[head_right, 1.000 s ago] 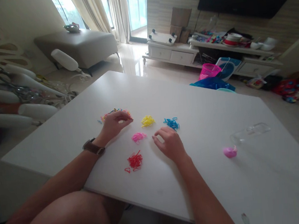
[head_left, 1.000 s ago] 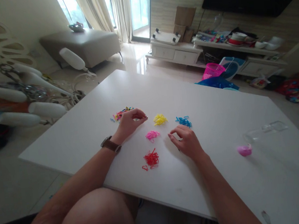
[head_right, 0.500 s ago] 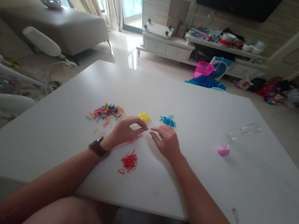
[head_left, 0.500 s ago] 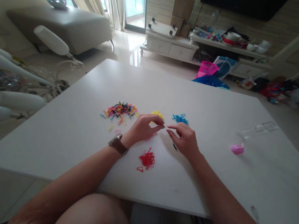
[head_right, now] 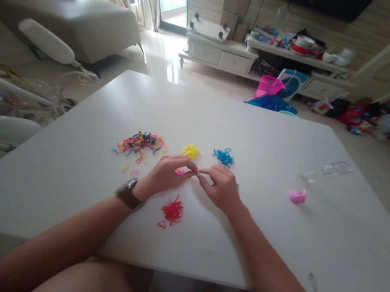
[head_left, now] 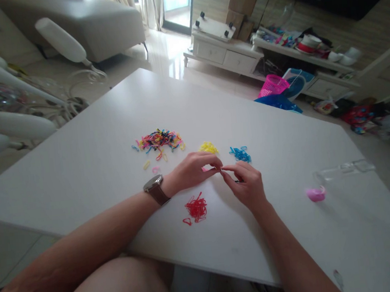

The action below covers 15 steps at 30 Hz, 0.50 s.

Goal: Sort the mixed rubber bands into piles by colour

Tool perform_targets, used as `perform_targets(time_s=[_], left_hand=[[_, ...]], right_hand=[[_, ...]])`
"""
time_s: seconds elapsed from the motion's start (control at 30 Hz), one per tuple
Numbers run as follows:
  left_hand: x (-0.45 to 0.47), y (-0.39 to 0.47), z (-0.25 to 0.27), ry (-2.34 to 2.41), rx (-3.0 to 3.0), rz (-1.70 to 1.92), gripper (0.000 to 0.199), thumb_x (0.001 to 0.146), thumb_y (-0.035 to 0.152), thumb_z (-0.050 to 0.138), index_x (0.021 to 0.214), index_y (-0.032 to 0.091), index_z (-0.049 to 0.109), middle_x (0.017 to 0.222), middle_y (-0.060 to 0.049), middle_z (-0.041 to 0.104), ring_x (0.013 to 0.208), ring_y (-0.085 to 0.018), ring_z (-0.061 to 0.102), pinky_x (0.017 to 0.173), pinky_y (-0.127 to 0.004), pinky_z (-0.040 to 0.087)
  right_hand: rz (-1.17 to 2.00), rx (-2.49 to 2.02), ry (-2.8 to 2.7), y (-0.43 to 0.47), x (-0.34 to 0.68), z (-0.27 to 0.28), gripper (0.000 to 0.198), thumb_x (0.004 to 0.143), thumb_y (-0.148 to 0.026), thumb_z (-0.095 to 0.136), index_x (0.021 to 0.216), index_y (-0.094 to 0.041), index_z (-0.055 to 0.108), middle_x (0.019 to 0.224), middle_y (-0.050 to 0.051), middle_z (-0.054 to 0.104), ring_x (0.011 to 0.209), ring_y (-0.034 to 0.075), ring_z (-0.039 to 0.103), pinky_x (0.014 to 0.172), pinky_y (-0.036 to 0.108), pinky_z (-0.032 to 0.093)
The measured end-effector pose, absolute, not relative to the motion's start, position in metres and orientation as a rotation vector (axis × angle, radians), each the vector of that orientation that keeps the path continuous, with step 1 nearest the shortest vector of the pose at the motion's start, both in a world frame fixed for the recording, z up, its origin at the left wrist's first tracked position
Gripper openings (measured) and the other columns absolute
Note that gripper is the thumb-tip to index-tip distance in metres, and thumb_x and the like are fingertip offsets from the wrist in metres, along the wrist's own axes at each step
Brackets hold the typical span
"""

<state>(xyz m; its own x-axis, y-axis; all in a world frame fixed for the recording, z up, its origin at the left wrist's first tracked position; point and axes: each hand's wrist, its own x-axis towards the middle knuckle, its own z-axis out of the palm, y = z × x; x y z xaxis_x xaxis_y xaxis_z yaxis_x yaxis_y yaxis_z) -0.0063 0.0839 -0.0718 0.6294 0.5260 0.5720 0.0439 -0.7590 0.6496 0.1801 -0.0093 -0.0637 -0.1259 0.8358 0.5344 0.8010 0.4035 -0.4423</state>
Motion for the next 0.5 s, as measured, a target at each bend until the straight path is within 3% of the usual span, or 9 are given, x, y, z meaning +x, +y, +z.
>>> perform_targets(time_s=[0.5], left_hand=[[-0.012,0.094,-0.068,0.495,2.217,1.012,0.01,0.088,0.026,0.069,0.085,0.017,0.073,0.08,-0.005,0.071,0.069,-0.012,0.065,0.068,-0.022,0.05]], right_hand=[[0.046,-1.439,-1.759,-0.009,0.181,-0.066,0.011,0.095,-0.025,0.06,0.09,-0.019,0.068,0.062,-0.004,0.044,0.056,0.012,0.043,0.058,0.027,0.037]])
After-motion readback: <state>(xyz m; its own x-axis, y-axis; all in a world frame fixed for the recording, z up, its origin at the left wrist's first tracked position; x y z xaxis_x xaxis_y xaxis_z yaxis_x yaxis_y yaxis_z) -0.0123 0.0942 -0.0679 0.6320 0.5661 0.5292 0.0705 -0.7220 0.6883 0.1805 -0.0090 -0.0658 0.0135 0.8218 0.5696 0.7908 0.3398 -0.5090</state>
